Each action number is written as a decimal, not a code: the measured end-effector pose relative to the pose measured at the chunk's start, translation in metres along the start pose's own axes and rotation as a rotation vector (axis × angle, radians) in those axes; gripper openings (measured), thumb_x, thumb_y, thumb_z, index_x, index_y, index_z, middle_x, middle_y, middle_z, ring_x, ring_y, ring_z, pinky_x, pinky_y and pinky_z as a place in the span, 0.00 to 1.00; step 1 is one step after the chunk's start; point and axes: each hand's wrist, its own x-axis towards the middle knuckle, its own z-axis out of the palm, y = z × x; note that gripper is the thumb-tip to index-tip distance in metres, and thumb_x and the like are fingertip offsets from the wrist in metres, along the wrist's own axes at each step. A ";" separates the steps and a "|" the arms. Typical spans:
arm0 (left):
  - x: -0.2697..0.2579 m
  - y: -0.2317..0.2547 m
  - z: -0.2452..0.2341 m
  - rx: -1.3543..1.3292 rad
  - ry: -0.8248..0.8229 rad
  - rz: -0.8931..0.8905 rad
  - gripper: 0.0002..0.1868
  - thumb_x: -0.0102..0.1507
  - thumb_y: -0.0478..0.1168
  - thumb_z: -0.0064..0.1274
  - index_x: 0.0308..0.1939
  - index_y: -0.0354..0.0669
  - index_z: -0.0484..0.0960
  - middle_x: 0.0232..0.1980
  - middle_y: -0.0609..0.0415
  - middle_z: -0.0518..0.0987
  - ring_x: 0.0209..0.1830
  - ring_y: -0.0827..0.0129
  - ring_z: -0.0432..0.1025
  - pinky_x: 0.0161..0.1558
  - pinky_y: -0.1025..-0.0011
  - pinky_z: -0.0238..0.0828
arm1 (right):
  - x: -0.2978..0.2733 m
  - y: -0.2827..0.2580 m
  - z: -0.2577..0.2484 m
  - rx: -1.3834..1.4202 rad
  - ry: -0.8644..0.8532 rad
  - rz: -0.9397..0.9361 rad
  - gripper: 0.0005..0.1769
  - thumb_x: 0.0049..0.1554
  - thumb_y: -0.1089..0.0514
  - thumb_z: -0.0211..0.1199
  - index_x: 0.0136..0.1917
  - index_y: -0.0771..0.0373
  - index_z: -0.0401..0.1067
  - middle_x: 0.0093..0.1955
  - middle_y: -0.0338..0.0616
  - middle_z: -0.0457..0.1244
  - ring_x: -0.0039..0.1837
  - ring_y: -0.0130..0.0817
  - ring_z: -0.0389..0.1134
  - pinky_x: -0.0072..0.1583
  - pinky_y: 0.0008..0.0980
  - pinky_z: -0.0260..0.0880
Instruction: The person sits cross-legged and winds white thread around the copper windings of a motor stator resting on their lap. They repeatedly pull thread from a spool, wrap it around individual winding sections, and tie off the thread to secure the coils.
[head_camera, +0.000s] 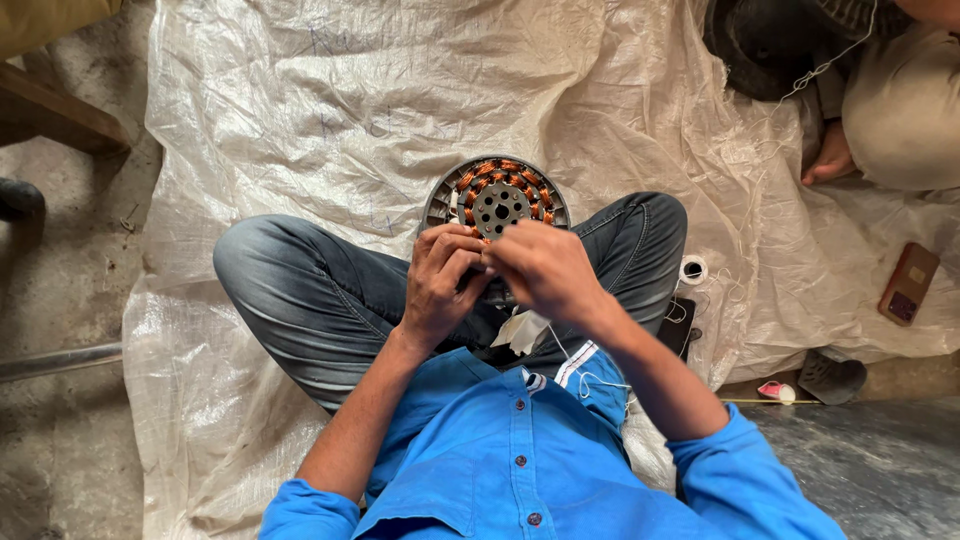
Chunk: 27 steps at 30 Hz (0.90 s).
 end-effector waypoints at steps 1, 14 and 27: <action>-0.001 0.000 0.000 -0.007 0.006 -0.002 0.11 0.56 0.34 0.68 0.36 0.42 0.79 0.49 0.56 0.79 0.61 0.59 0.71 0.63 0.61 0.67 | 0.004 0.004 0.001 0.042 0.013 0.004 0.05 0.54 0.60 0.68 0.44 0.62 0.74 0.37 0.44 0.63 0.42 0.45 0.66 0.43 0.42 0.66; 0.004 -0.003 0.000 -0.029 0.020 0.002 0.13 0.56 0.36 0.71 0.36 0.42 0.79 0.48 0.56 0.79 0.58 0.60 0.72 0.62 0.61 0.68 | 0.012 0.023 0.000 0.162 -0.006 0.081 0.05 0.55 0.59 0.70 0.45 0.62 0.78 0.39 0.44 0.66 0.44 0.43 0.69 0.44 0.40 0.67; -0.012 0.034 -0.030 -0.255 -0.281 0.065 0.10 0.59 0.34 0.65 0.43 0.39 0.84 0.41 0.53 0.82 0.57 0.55 0.77 0.55 0.61 0.76 | -0.125 0.007 -0.011 1.432 0.045 0.309 0.09 0.61 0.60 0.66 0.40 0.65 0.74 0.35 0.41 0.63 0.38 0.32 0.60 0.40 0.32 0.59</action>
